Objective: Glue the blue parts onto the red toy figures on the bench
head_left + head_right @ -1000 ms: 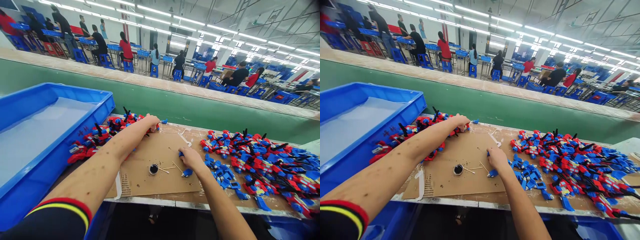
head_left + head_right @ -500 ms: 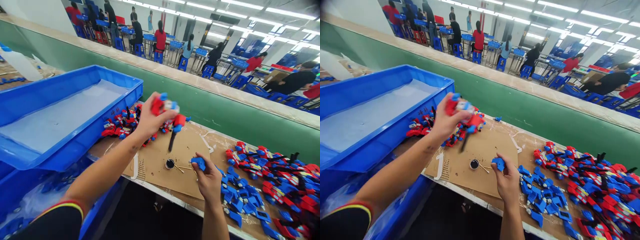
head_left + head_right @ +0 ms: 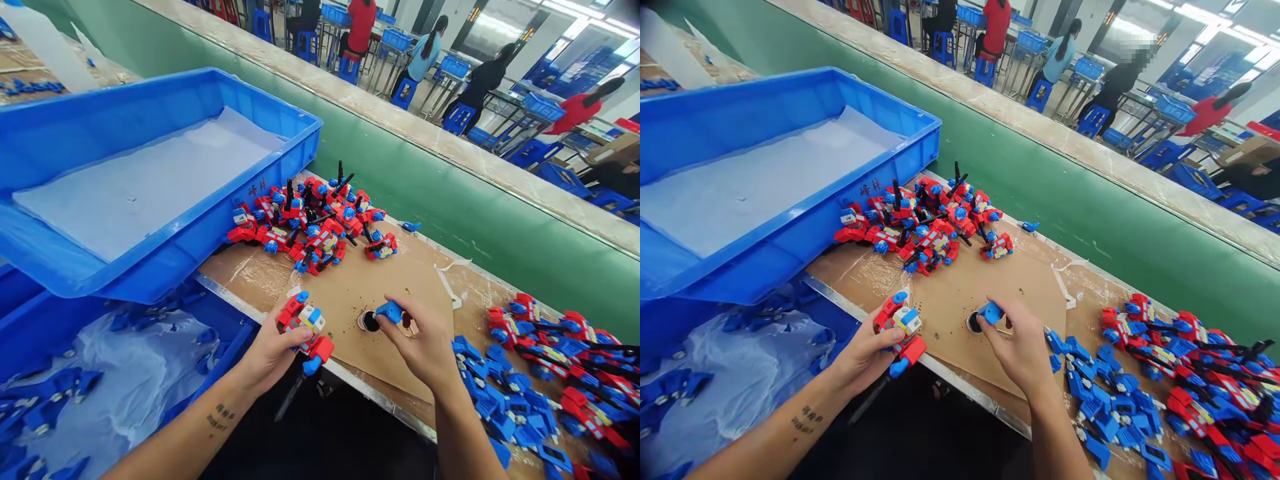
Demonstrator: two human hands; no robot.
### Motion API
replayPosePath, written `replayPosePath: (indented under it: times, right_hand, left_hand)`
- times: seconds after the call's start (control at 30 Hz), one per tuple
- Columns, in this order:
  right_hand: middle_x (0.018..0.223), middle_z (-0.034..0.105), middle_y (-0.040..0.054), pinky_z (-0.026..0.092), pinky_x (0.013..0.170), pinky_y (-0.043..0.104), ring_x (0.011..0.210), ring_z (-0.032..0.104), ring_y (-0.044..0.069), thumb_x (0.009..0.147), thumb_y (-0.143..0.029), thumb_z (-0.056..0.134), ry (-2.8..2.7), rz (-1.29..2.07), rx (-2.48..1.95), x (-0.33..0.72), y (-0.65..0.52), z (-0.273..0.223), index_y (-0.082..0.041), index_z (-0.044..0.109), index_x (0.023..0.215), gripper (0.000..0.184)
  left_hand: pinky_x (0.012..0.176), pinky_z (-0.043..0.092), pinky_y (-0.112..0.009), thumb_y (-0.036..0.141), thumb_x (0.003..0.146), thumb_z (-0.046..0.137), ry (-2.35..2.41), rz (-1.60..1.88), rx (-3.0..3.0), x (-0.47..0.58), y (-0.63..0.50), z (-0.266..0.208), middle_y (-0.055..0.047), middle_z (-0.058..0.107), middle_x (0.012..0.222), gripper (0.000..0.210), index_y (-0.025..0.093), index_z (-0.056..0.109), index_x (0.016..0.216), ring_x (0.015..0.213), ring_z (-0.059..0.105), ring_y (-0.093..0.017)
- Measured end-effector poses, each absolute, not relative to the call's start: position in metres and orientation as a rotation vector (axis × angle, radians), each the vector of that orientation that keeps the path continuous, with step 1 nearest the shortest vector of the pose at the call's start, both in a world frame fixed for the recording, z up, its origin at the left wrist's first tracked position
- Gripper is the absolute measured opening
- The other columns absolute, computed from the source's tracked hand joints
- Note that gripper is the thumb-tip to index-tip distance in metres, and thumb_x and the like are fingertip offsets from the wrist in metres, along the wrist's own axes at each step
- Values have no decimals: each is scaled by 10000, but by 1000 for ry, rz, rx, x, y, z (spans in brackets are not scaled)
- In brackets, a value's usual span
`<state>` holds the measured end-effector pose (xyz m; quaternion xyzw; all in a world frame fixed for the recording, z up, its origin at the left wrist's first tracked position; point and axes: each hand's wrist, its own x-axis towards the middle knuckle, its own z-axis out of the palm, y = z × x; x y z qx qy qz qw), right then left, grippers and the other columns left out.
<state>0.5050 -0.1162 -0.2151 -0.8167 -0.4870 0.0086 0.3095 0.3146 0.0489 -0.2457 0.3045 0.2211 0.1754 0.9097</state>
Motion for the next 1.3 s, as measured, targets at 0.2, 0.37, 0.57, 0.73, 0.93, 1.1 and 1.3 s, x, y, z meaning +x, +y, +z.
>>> replayPosePath:
  times: [0.2,0.37,0.57,0.73,0.93,1.1,1.3]
  right_hand:
    - [754,669,2,464,589,284,611,568,145,817,-429,759,-806,221,-2120,504,-115,-218,-200,723,1107,372]
    - [837,727,24,531,641,241,700,666,144,852,-325,770,-473,193,-1682,462,-124,-213,-230,688,1208,377]
    - [1006,759,54,610,788,286,908,732,191,953,-252,657,-512,364,-1487,416,-121,-219,-286,625,1310,360]
    - [1065,751,29,627,815,307,916,738,195,916,-163,681,-773,83,-1717,411,-126,-218,-306,600,1347,462]
    - [1158,719,68,606,899,365,1001,716,221,934,-172,644,-891,-149,-1823,415,-134,-229,-259,513,1428,519]
    - [1441,501,189,541,980,513,1288,533,322,1006,-417,476,-967,-371,-2029,428,-150,-223,-161,287,1557,636]
    - [1147,640,133,555,884,398,1040,609,237,932,-169,535,-1141,-883,-2027,443,-170,-199,-192,485,1420,491]
  left_hand:
    - [547,477,-199,221,711,860,412,332,601,319,44,-267,16,615,758,363,208,633,993,586,539,-85]
    - [664,508,-205,219,640,921,343,380,639,325,31,-274,2,684,892,460,218,641,1005,731,630,-111]
    - [804,527,-232,218,730,869,122,281,681,332,15,-267,-4,689,949,361,225,657,1023,796,653,-108]
    - [827,519,-219,186,768,833,117,295,690,334,11,-256,-1,686,956,308,223,667,1025,863,654,-116]
    - [704,528,-214,268,781,825,276,253,816,336,1,-231,-25,679,834,294,175,668,1011,733,626,-123]
    - [649,563,-242,297,693,875,631,177,759,356,-5,-212,-23,686,842,435,201,629,1040,727,648,-157]
    - [575,497,-181,346,533,945,481,142,833,422,-44,-183,13,637,770,530,189,619,921,691,606,-135]
